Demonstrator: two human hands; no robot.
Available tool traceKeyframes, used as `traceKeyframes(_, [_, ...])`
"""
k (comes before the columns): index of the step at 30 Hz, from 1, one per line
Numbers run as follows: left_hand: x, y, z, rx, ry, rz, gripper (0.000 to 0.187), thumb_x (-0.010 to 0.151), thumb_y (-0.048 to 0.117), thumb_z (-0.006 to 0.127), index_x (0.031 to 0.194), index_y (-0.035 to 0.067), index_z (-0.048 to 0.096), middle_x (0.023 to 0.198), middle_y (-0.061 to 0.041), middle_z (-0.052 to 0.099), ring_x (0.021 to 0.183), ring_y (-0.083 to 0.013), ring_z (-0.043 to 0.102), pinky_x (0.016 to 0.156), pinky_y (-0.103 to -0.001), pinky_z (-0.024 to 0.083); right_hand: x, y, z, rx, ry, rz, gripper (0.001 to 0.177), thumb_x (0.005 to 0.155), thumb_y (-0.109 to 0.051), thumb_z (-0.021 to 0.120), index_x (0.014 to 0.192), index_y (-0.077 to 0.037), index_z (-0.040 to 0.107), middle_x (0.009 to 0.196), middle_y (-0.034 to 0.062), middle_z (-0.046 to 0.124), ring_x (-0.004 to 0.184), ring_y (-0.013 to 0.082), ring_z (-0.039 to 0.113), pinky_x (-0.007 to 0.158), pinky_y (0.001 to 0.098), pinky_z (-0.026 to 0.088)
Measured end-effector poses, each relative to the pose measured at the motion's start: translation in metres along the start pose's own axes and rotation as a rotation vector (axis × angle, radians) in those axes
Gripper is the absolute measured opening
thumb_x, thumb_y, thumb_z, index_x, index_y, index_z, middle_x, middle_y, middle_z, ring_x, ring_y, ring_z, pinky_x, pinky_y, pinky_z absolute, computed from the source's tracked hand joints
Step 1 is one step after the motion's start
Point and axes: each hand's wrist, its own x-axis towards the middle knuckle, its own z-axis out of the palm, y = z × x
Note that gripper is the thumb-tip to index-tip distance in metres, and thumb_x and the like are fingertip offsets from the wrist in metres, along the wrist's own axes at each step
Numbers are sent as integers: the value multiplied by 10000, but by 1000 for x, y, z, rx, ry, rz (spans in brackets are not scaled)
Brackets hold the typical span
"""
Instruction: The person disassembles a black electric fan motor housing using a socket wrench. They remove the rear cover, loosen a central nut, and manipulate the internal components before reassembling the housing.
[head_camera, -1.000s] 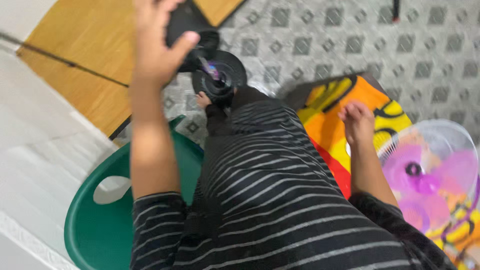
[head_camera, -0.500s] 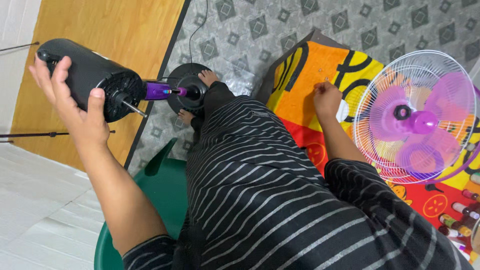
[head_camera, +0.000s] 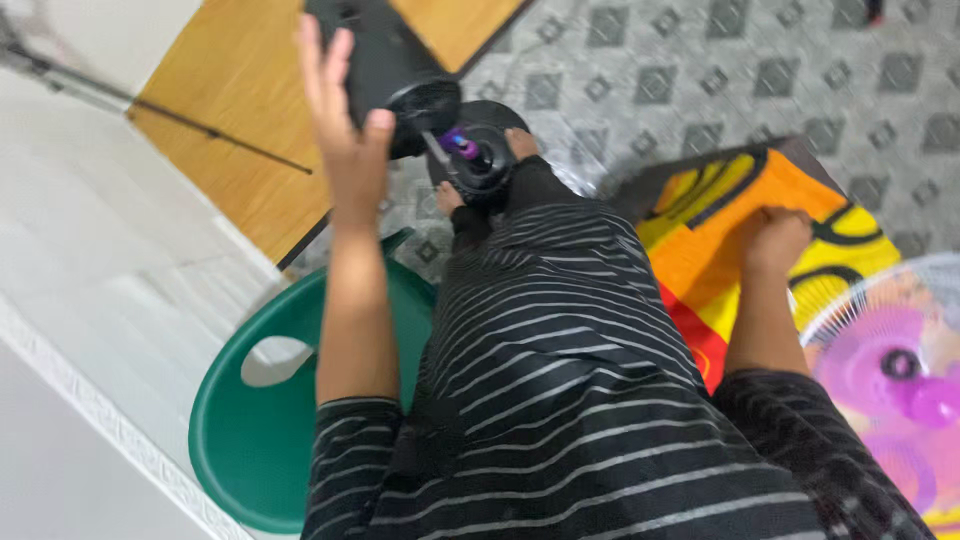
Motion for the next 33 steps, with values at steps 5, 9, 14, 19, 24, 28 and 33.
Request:
traceKeyframes(5, [-46,-17,19,-292,198,-143,720,1106,558,408,1634,69,366,1702,-136,297,1595,-292,327,1301,-408,291,10,-8,-11,-132,-127,48,173,900,-169,700,904,-24,795,865,266,694,783,435,683,743,493,566])
traceKeyframes(9, [-77,-48,42,-251,227,-401,706,943,98,519,1621,27,338,1679,-183,374,1552,-310,395,1185,-429,436,19,-19,-19,-251,-213,82,334,1009,-283,689,863,4,779,865,285,707,804,457,701,790,504,571])
traceKeyframes(14, [-80,-83,80,-62,183,-391,887,723,20,847,1475,-12,378,1392,-239,556,1316,-371,548,1094,-460,453,38,-55,-47,-322,-356,110,340,975,-284,655,902,20,788,938,282,734,889,443,721,849,504,572])
traceKeyframes(19, [-68,-133,128,-79,148,-629,742,610,80,871,1281,16,561,1181,-176,709,1120,-337,687,992,-399,536,55,-114,-94,-680,-530,45,465,1052,-426,524,993,-90,841,1030,166,803,945,318,787,765,427,613])
traceKeyframes(24, [-48,-143,167,-745,488,-377,322,887,106,701,1169,-38,639,1058,-157,705,970,-288,672,876,-411,559,44,-129,-112,-315,-302,254,411,948,-385,643,929,-4,796,901,274,759,892,464,736,785,527,588])
traceKeyframes(28, [-42,-147,159,-1627,514,-638,239,1008,126,504,1117,-27,651,1028,-123,735,923,-226,715,856,-355,581,45,-131,-108,-160,-207,215,335,922,-317,649,950,-8,775,895,267,735,859,459,703,771,539,564])
traceKeyframes(33, [-56,-121,141,-347,165,-613,228,915,190,590,999,6,694,956,-137,739,861,-278,712,756,-399,581,56,-147,-103,-134,-170,236,285,930,-253,635,959,9,745,909,263,714,855,446,672,774,534,543])
